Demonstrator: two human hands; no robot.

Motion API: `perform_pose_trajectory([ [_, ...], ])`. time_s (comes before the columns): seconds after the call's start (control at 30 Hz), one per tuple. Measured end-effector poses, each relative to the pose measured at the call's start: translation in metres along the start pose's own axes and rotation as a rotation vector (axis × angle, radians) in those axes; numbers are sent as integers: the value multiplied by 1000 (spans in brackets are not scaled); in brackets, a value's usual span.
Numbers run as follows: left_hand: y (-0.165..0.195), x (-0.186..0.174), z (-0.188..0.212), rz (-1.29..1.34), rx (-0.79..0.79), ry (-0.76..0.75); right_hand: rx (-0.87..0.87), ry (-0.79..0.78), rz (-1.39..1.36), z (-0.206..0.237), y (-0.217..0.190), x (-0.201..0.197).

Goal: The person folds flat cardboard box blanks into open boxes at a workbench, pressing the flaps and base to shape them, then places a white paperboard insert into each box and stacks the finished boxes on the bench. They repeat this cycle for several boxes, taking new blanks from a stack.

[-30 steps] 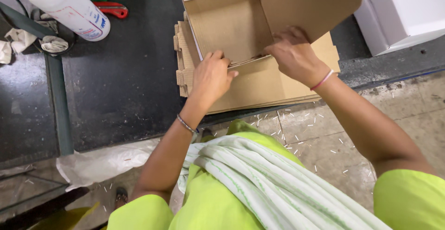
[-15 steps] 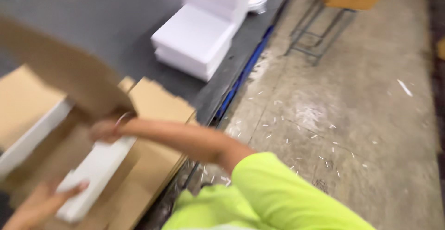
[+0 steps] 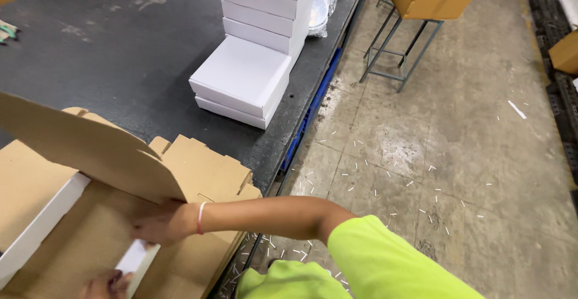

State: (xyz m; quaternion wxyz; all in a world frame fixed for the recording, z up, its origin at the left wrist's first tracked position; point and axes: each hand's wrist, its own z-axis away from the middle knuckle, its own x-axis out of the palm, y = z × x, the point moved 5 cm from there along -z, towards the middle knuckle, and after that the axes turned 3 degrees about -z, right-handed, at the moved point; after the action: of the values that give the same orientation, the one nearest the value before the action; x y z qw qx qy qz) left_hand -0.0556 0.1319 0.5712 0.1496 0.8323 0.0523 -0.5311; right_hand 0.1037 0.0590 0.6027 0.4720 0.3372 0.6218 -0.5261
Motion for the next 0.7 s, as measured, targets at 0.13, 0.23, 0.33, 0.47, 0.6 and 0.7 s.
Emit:
perform_pose_trajectory([
  [0.13,16,33,9,-80,40,-24,-43,143,149,18,-5,1],
  [0.23,20,28,13,-188,48,18,-55,250,133,28,-8,-8],
  [0.33,48,4,22,-354,89,85,-149,413,101,36,-12,-24],
  [0.47,61,-13,26,-478,-482,-110,-135,254,-94,28,-10,-32],
  [0.6,82,-30,10,-353,-589,4,-76,131,-116,24,-6,-42],
  [0.7,108,-38,0,-76,-599,27,-244,143,2,36,-9,-55],
])
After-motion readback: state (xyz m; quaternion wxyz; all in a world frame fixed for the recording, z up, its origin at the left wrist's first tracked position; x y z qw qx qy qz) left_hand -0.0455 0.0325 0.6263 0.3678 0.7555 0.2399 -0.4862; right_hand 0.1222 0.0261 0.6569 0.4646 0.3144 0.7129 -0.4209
